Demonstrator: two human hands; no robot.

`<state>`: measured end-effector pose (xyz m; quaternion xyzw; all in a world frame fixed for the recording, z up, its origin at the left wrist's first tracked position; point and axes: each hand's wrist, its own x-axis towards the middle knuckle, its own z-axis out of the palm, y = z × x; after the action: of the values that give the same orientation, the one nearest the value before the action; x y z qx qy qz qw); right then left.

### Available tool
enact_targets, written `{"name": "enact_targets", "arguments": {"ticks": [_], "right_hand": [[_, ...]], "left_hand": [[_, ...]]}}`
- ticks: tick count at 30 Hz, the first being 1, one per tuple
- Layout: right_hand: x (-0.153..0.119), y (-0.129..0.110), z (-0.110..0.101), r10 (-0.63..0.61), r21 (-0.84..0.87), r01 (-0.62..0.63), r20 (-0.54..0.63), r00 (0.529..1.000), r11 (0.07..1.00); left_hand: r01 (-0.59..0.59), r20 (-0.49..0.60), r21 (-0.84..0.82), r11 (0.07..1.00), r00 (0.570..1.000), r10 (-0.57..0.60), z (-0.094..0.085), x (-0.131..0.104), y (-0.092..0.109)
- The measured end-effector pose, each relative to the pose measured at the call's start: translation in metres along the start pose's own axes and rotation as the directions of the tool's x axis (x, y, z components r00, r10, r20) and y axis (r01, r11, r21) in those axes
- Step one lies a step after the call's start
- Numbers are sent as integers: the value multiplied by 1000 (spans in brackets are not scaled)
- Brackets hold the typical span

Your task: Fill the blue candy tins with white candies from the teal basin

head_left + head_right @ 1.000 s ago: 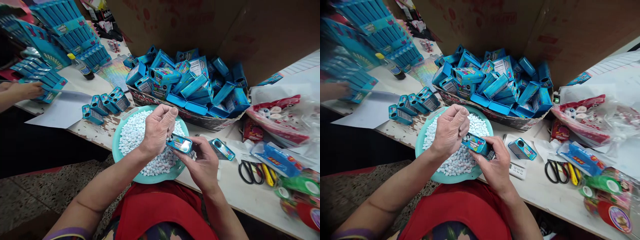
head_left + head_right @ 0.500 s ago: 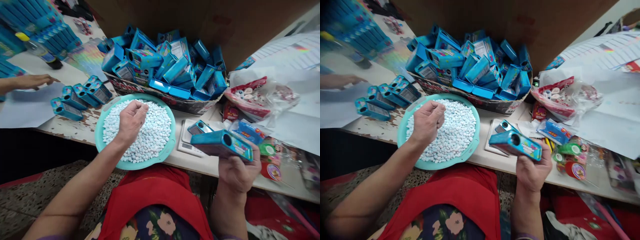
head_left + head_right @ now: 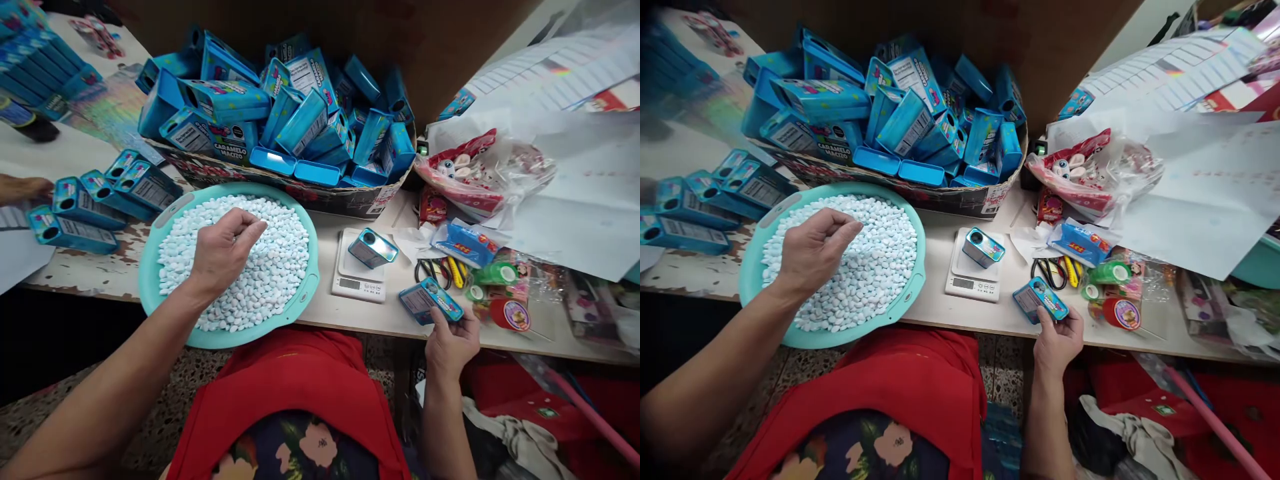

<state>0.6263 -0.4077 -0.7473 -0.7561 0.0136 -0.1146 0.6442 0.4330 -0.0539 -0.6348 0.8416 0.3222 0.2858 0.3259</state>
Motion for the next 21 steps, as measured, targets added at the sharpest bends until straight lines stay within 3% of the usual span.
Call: {"name": "enact_targets", "arguments": {"ticks": [3,6,7,9,10,11,13,15,17,19,21], "right_hand": [[-4,15,-2,-17,-36,17,3,1000,999],[-10,8,-8,-157,-105,165,79,984,981],[-13,0,-8,-268,-143,279,90,959,950],[-18,-21,-2,-505,-200,512,88,859,835],[-20,-32,7,-576,-202,584,103,811,786],[-22,-41,20,-594,-181,611,142,792,771],[-22,-54,53,-492,-120,543,297,818,831],[-19,-57,89,-298,-109,383,449,842,917],[-17,-59,116,-161,-124,259,513,843,958],[-19,-67,125,-154,-114,247,522,839,962],[-28,-83,121,-239,-74,328,537,809,942]], "left_hand": [[52,34,-62,997,998,-50,4,1,1],[245,73,-403,882,969,-236,9,2,1],[301,90,-520,799,950,-300,9,3,2],[375,132,-682,628,908,-398,9,5,6],[405,160,-726,555,886,-436,8,6,8],[434,194,-757,488,863,-466,7,7,11],[479,260,-800,363,820,-510,6,10,15],[511,321,-823,248,779,-539,7,11,18],[532,381,-835,140,743,-551,9,12,21],[553,439,-831,55,714,-546,11,12,27],[556,465,-831,20,714,-523,14,12,38]]}}
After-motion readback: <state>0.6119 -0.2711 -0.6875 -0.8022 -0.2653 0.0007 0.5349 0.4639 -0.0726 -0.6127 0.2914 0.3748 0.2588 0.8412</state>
